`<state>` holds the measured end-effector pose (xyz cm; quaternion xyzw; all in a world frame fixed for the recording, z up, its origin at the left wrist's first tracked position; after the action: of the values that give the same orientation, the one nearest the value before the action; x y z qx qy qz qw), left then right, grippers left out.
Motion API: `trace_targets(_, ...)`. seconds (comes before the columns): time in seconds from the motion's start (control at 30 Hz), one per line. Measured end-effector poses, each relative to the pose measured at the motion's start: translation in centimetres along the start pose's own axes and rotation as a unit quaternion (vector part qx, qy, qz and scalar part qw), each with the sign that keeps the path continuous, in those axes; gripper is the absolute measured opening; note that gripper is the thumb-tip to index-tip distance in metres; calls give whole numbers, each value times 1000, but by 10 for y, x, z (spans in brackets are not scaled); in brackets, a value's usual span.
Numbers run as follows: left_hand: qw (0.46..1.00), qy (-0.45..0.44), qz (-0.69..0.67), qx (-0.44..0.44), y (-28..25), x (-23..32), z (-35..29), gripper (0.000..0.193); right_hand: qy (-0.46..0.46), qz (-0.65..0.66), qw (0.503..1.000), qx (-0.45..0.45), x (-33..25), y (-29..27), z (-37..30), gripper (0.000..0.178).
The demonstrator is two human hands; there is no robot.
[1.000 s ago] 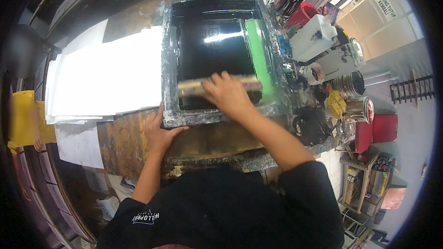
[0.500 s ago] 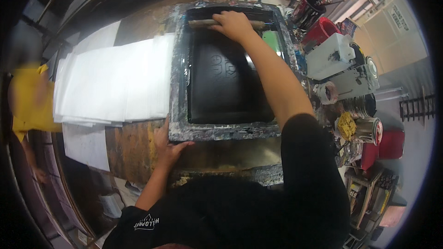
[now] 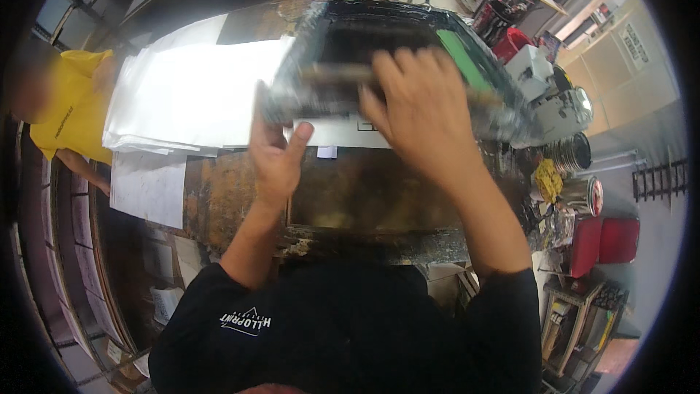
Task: The person performs screen printing by placing sheets under a printing frame, applying ink using a squeegee, and lifting the frame to reveal the printed design. Another person removes the printed sheets while the recorder continues the repetitive process.
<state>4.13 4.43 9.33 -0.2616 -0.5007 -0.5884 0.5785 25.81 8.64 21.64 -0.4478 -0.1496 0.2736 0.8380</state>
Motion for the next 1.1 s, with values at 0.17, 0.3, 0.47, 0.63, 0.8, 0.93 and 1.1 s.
trace_targets(0.17, 805, -33, 565, -174, -9, -22, 13, 117, 7, -59, 995, 80, 15, -12, 58, 36)
trace_targets(0.3, 682, -32, 692, -236, -15, -55, -14, 131, 3, -66, 994, 93, 33, -18, 87, 41)
trace_targets(0.47, 793, 76, 580, -168, 6, -57, 19, 113, 18, -24, 997, 68, 54, -29, 119, 43)
trace_targets(0.63, 821, 70, 566, -36, -53, -37, 38, 77, 2, -45, 994, 103, 44, -31, 122, 48)
trace_targets(0.8, 712, 8, 695, 98, -163, 13, 45, 62, 72, -29, 997, -3, 44, -26, 112, 69)
trace_targets(0.93, 709, 100, 688, 118, -110, 10, 47, 53, 56, -53, 997, 1, 43, -31, 110, 72)
trace_targets(1.1, 754, 143, 558, -315, 73, -120, -23, 57, 60, -32, 997, -34, 33, -41, 117, 77)
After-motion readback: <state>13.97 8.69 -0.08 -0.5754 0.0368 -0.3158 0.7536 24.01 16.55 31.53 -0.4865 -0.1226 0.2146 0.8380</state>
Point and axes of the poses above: each hand's wrist, its own z-axis towards the middle knuckle, its own y-axis out of the palm, x = y × z, the point moved 1 cm from there along z, towards the middle knuckle
